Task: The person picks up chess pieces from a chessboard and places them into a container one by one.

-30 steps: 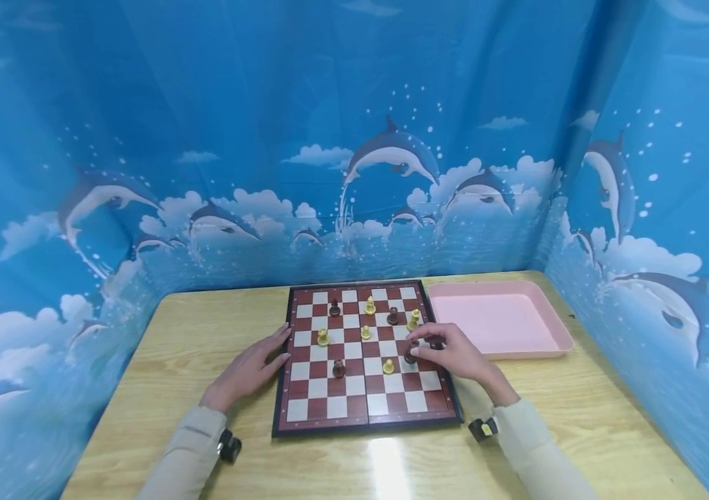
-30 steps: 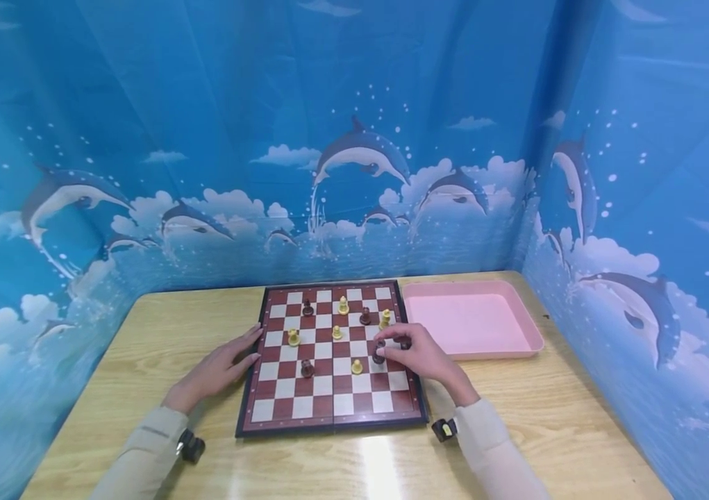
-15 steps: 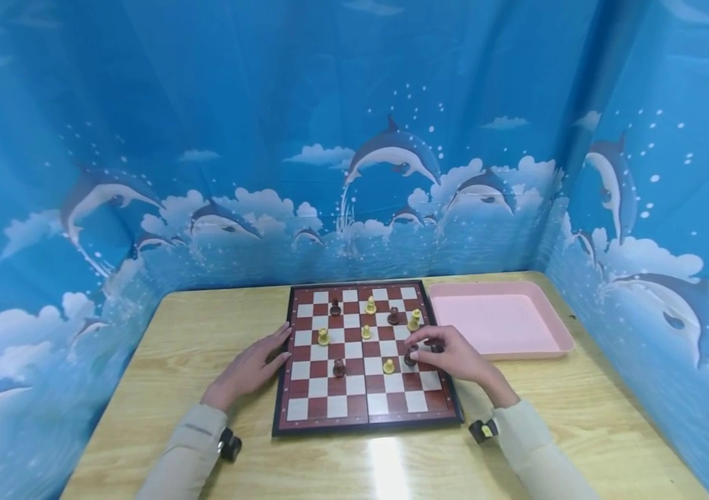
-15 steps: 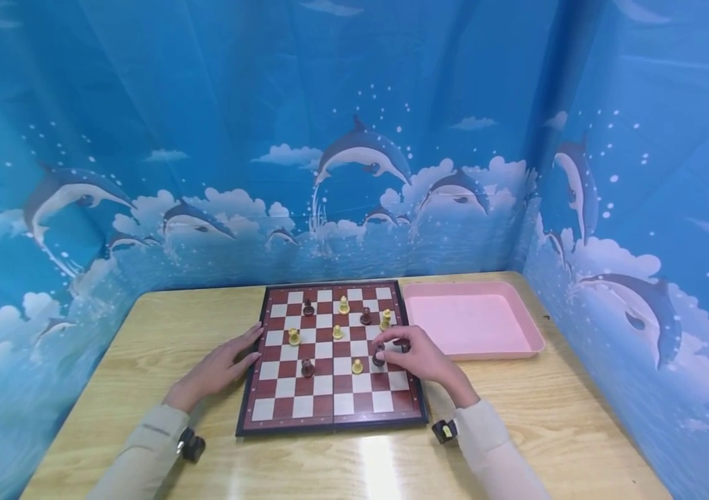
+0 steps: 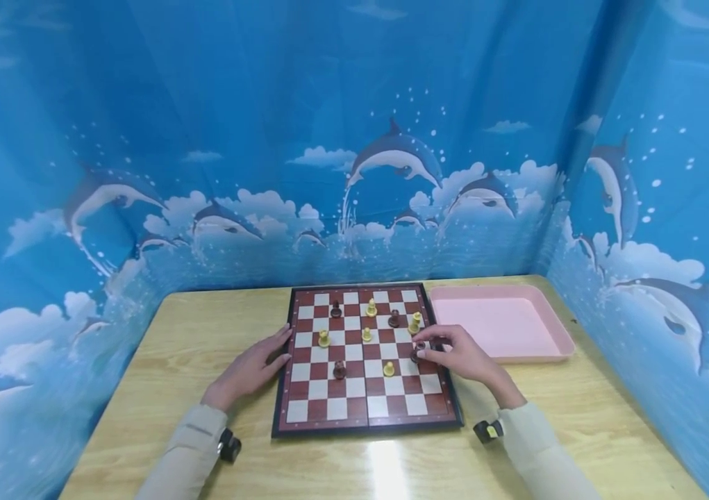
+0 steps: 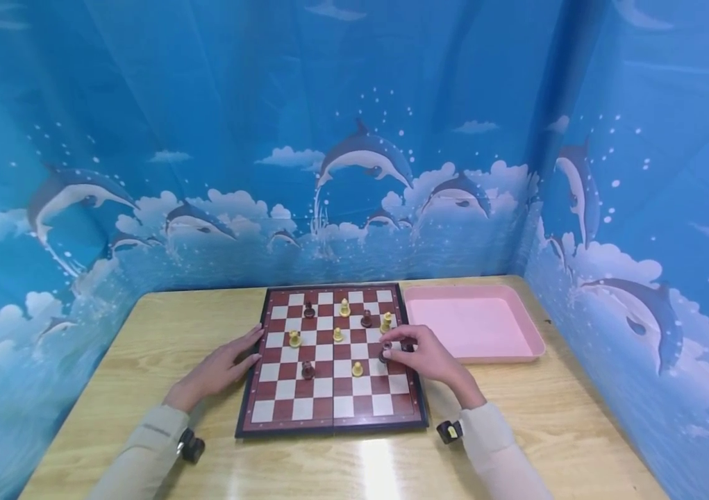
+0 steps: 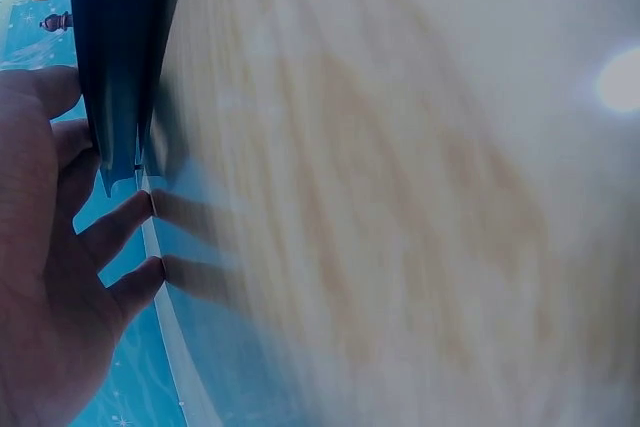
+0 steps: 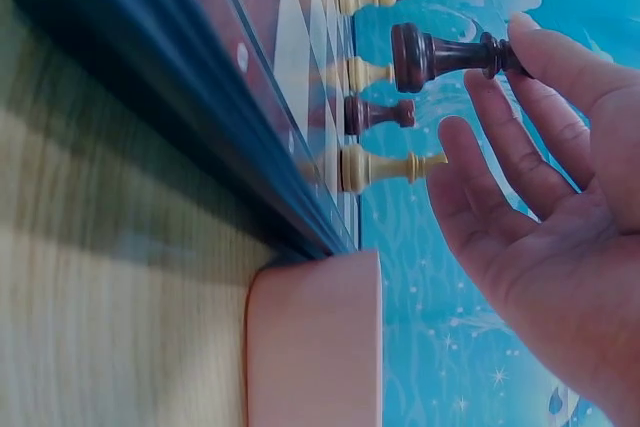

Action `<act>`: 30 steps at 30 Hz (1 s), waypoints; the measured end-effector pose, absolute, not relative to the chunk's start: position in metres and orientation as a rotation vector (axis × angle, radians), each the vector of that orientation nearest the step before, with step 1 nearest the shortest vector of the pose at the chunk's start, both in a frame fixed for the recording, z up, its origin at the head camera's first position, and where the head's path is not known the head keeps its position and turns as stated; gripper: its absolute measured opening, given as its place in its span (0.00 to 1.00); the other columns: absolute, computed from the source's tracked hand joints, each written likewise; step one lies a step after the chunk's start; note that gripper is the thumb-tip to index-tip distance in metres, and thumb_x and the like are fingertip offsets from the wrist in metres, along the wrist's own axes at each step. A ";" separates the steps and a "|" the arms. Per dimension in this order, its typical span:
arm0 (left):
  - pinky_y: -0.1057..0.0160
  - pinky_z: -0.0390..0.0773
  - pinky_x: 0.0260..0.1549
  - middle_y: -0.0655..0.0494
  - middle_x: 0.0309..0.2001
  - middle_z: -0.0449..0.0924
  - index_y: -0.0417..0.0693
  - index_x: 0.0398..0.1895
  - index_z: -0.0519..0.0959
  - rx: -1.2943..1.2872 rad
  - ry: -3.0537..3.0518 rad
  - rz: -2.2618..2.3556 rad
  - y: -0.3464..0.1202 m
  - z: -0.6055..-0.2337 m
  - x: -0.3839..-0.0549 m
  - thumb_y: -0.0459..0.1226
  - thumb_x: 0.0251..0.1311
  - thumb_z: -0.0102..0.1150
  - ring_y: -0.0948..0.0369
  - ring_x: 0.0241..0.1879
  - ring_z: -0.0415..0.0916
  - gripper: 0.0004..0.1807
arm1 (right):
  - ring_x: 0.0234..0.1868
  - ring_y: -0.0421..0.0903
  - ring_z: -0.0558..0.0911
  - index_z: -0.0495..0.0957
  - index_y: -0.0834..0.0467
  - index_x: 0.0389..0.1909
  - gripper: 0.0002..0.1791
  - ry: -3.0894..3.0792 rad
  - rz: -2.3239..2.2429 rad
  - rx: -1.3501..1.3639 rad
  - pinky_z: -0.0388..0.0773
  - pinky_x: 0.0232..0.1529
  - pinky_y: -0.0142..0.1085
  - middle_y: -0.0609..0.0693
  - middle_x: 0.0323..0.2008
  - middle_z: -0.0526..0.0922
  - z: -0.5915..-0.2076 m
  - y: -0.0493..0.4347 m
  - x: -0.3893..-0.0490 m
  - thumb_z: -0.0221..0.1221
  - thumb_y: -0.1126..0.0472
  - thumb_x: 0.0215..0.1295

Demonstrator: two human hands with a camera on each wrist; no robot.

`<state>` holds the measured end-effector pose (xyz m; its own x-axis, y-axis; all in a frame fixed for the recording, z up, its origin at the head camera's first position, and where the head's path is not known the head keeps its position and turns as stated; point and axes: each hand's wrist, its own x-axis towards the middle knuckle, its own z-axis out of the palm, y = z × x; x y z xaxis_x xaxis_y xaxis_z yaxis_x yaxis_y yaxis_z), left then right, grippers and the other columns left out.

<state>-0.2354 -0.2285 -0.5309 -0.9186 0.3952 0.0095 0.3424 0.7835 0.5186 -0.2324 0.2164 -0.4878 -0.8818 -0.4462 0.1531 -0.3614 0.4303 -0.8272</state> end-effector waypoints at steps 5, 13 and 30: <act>0.40 0.60 0.74 0.50 0.81 0.50 0.50 0.80 0.55 0.614 2.868 0.817 -0.227 -0.531 -0.235 0.50 0.78 0.47 0.44 0.77 0.55 0.34 | 0.47 0.44 0.84 0.86 0.59 0.49 0.12 2.603 -1.482 -0.750 0.79 0.59 0.60 0.54 0.47 0.88 -0.489 0.226 -0.234 0.67 0.62 0.66; 0.41 0.60 0.74 0.48 0.81 0.51 0.48 0.80 0.56 0.627 2.871 0.827 -0.226 -0.530 -0.234 0.48 0.78 0.48 0.44 0.77 0.56 0.33 | 0.56 0.57 0.83 0.85 0.61 0.51 0.13 2.610 -1.525 -0.684 0.78 0.61 0.59 0.55 0.49 0.88 -0.480 0.236 -0.235 0.66 0.63 0.67; 0.40 0.60 0.74 0.47 0.81 0.51 0.47 0.80 0.56 0.616 2.875 0.800 -0.228 -0.531 -0.233 0.49 0.78 0.47 0.43 0.77 0.56 0.33 | 0.48 0.53 0.87 0.82 0.72 0.50 0.15 2.659 -1.613 -0.613 0.81 0.53 0.25 0.61 0.43 0.89 -0.483 0.269 -0.248 0.66 0.67 0.67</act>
<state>-0.2327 -0.2280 -0.5307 -0.9141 0.4052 0.0168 0.3556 0.7810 0.5134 -0.2478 0.2689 -0.4835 -0.9248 -0.3099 0.2208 -0.3390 0.4075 -0.8479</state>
